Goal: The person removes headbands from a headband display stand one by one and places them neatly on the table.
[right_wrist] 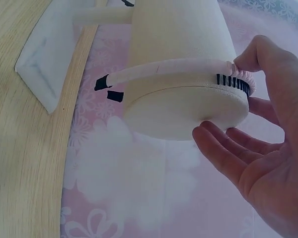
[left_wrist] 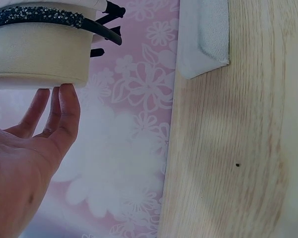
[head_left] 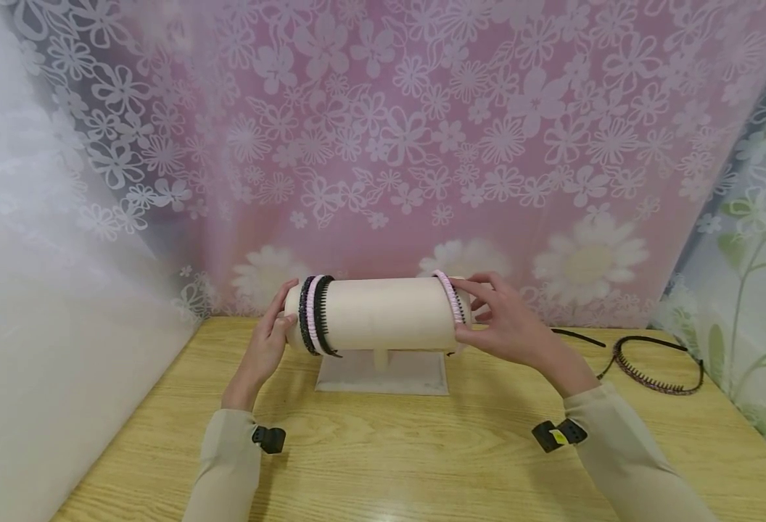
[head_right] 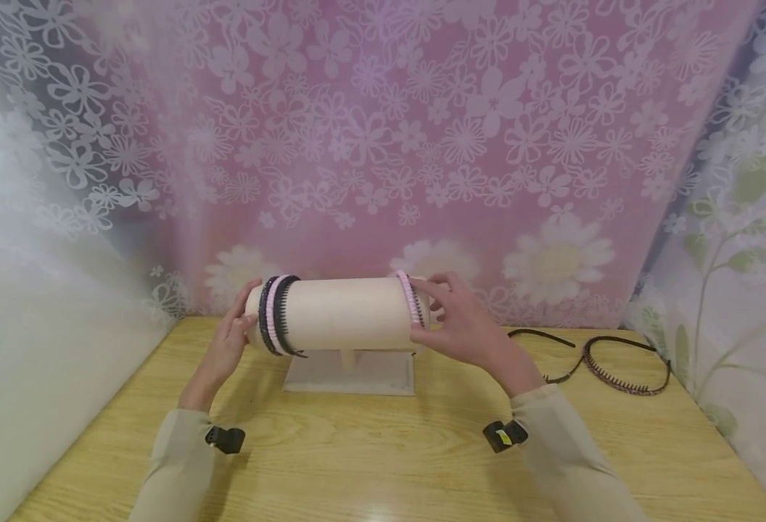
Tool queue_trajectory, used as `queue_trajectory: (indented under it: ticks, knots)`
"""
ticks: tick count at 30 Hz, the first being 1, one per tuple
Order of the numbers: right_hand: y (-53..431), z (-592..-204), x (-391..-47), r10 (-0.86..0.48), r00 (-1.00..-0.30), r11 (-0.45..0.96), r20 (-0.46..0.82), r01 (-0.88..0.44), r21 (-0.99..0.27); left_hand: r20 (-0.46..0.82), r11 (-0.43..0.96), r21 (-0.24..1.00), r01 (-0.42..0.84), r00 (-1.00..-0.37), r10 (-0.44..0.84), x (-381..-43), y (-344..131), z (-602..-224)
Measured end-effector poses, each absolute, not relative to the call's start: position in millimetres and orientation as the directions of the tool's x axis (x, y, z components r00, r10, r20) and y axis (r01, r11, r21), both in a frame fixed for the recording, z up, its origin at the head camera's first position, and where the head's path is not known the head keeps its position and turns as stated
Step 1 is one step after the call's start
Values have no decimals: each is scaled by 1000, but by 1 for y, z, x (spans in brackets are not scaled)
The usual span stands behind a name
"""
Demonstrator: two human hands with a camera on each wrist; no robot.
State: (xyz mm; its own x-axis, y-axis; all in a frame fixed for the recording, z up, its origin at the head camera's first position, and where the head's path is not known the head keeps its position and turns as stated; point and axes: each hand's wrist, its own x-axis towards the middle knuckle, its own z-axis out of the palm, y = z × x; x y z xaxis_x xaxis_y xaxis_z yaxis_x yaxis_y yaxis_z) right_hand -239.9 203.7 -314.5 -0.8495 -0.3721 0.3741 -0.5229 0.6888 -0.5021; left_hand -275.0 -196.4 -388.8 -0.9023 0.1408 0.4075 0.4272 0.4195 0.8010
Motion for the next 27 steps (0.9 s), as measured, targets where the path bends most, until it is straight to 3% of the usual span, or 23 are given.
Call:
queue_trajectory:
  ticks: [17, 27]
  knots:
    - [209, -317, -236, -359, -837, 646, 414, -543, -537, 397, 414, 810, 415, -908, 134, -277, -196, -390]
    - [216, -322, -235, -385, -779, 616, 496, -617, -490, 395, 388, 821, 419, -907, 144, -279, -198, -391]
